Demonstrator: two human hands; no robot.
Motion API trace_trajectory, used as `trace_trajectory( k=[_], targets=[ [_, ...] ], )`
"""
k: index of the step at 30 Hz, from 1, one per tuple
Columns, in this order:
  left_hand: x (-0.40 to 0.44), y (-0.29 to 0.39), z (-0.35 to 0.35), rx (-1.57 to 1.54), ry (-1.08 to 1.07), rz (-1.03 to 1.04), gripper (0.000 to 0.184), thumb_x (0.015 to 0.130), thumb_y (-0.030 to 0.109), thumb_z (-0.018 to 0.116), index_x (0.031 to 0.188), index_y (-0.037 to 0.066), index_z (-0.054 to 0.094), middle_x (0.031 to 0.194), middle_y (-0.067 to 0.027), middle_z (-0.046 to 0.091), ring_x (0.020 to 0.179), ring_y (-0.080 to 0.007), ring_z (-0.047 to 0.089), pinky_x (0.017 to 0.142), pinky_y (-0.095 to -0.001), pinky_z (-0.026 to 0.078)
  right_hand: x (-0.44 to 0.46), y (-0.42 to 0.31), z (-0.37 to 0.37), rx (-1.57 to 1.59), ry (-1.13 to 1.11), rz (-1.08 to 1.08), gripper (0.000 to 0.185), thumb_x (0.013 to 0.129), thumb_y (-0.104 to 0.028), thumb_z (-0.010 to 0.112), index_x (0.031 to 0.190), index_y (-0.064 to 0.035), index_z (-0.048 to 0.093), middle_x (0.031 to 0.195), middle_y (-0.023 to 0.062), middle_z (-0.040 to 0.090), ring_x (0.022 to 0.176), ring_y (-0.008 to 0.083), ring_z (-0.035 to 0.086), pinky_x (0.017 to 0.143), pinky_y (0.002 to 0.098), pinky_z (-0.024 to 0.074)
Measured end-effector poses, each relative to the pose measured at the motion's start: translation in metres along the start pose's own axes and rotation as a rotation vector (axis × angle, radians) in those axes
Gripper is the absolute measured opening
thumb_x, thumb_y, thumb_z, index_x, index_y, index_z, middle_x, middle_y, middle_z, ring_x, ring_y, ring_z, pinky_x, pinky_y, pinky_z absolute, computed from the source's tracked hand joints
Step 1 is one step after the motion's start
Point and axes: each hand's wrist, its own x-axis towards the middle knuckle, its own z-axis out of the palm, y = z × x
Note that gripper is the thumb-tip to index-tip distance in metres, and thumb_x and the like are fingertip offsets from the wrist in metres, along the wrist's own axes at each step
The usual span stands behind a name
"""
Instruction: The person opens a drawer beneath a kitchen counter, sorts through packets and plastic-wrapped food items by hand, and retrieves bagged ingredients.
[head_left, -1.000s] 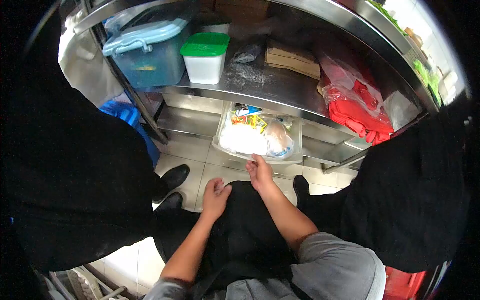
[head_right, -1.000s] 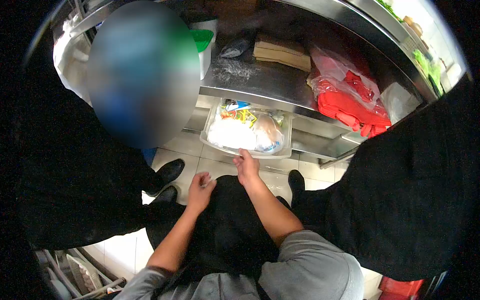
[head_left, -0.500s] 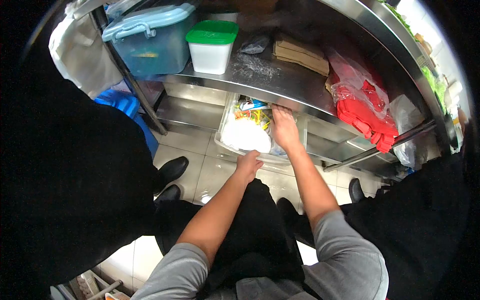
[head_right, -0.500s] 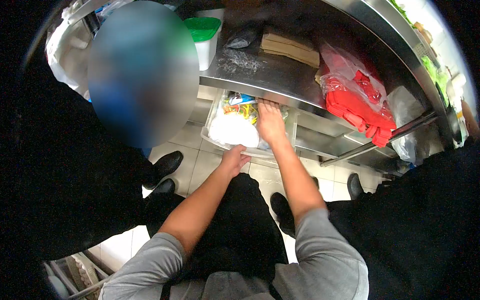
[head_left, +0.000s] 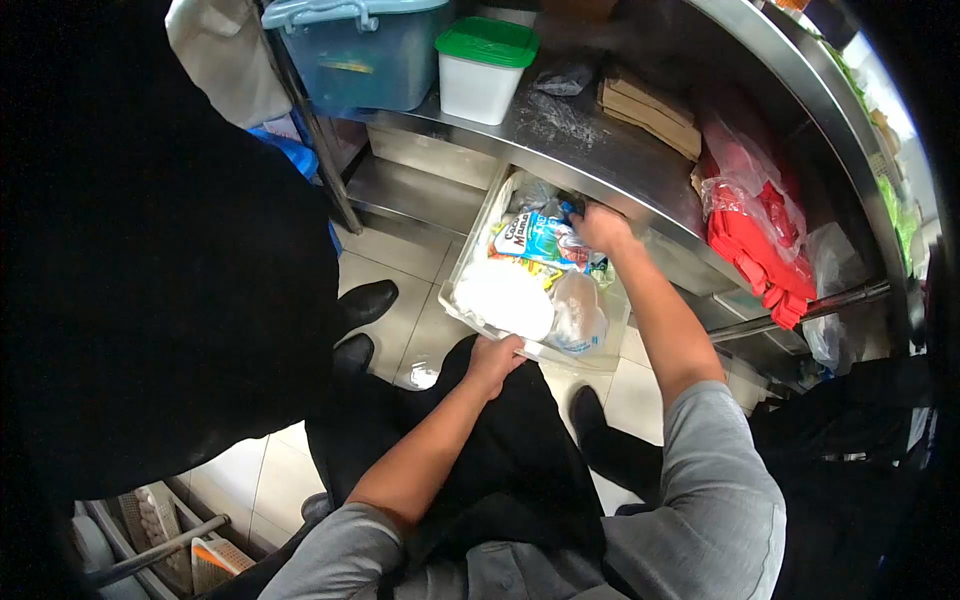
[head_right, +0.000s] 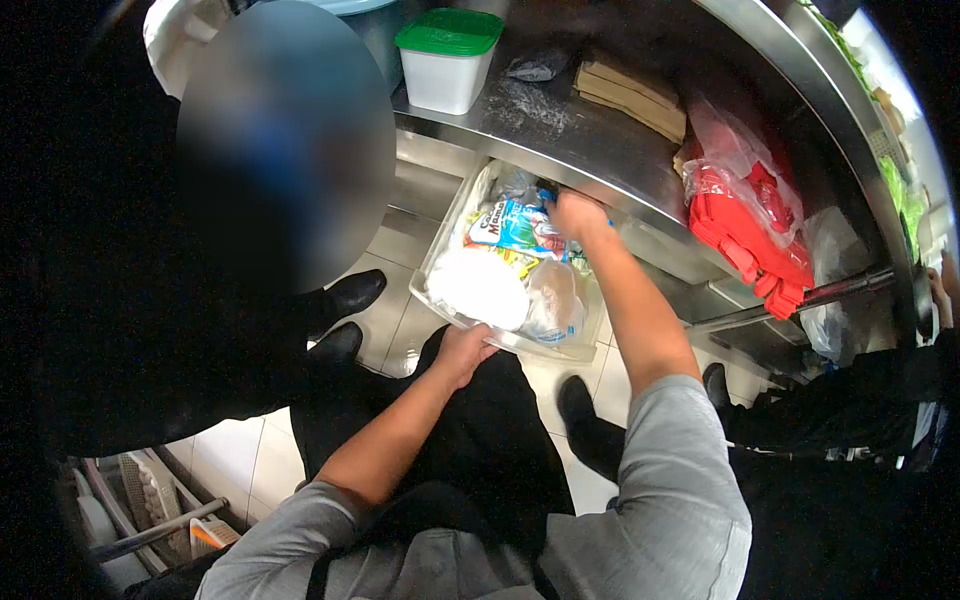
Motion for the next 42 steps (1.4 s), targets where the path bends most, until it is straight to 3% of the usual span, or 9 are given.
trace_trajectory(
  k=[9,15,18,20,24,29,33,37,42],
  targets=[
    [-0.041,0.034,0.0,0.465,0.038,-0.115,0.04,0.083,0.016,0.061,0.115,-0.004,0.051,0.109,-0.0141,0.059,0.093,-0.0226,0.063,0.077,-0.0304,0.053,-0.045,-0.041,0.054,0.023,0.502,0.082,0.025,0.062,-0.014,0.07,0.08,-0.0067,0.056,0.083,0.0103,0.054,0.084,0.0322,0.053,0.069,0.0457,0.041],
    [-0.067,0.044,-0.015,-0.038,0.041,0.169,0.041,0.087,0.02,0.063,0.118,-0.002,0.048,0.105,-0.0116,0.061,0.093,-0.0222,0.062,0.075,-0.0334,0.052,-0.118,-0.115,0.005,0.247,0.476,-0.149,0.038,0.058,-0.017,0.077,0.088,-0.0028,0.059,0.084,0.0141,0.056,0.081,0.0353,0.054,0.072,0.045,0.0426],
    [-0.06,0.055,-0.014,-0.339,0.051,0.293,0.039,0.086,0.018,0.066,0.117,0.0,0.049,0.1,-0.0091,0.062,0.089,-0.0204,0.062,0.074,-0.0338,0.052,-0.126,-0.122,-0.021,0.584,0.104,-0.372,0.04,0.064,-0.019,0.077,0.095,0.0004,0.06,0.092,0.018,0.06,0.089,0.0361,0.058,0.075,0.0422,0.0467],
    [-0.064,0.062,-0.027,-0.305,0.067,0.204,0.029,0.085,0.011,0.066,0.111,0.004,0.055,0.098,-0.0073,0.064,0.089,-0.0193,0.062,0.079,-0.0341,0.05,-0.088,-0.087,-0.019,0.517,0.106,0.125,0.048,0.072,-0.024,0.074,0.109,0.0019,0.059,0.107,0.0204,0.061,0.101,0.0347,0.058,0.086,0.0406,0.0466],
    [-0.086,0.06,-0.025,-0.093,0.054,0.333,0.031,0.081,0.002,0.068,0.11,0.003,0.057,0.101,-0.005,0.064,0.091,-0.0151,0.061,0.082,-0.0302,0.049,-0.004,0.056,0.073,-0.377,0.12,0.214,0.056,0.079,-0.023,0.06,0.126,0.0021,0.045,0.127,0.0195,0.052,0.123,0.0304,0.046,0.105,0.039,0.0323],
    [-0.096,0.054,-0.035,0.023,-0.04,0.355,0.031,0.083,0.003,0.067,0.112,0.002,0.056,0.104,-0.006,0.063,0.096,-0.0156,0.06,0.086,-0.0307,0.047,-0.006,0.018,0.063,-0.275,0.047,0.4,0.042,0.076,-0.012,0.058,0.116,-0.0017,0.05,0.115,0.0169,0.058,0.109,0.0301,0.056,0.093,0.0401,0.0436],
    [-0.084,0.042,-0.052,-0.049,0.007,0.282,0.03,0.087,0.005,0.062,0.116,0.001,0.053,0.109,-0.0081,0.062,0.097,-0.0168,0.06,0.088,-0.0317,0.047,-0.069,-0.046,-0.013,0.106,0.186,0.143,0.038,0.069,-0.009,0.067,0.103,0.003,0.055,0.098,0.0215,0.063,0.091,0.0353,0.063,0.077,0.0418,0.051],
    [-0.084,0.036,-0.043,-0.266,0.059,0.257,0.033,0.089,0.008,0.06,0.12,0.002,0.05,0.114,-0.0092,0.058,0.102,-0.0201,0.059,0.091,-0.0356,0.048,-0.149,-0.115,-0.029,0.701,-0.002,0.203,0.064,0.066,-0.018,0.076,0.12,0.0011,0.046,0.104,0.0239,0.06,0.099,0.0376,0.06,0.085,0.0412,0.0481],
    [-0.097,0.034,-0.046,-0.274,-0.034,0.202,0.044,0.084,0.008,0.065,0.124,0.004,0.047,0.115,-0.0083,0.057,0.106,-0.021,0.057,0.092,-0.0368,0.048,-0.208,-0.166,-0.046,0.603,-0.299,-0.051,0.099,0.062,-0.037,0.081,0.135,0.0045,0.03,0.118,0.0286,0.044,0.115,0.0438,0.045,0.099,0.0446,0.0374]
  ],
)
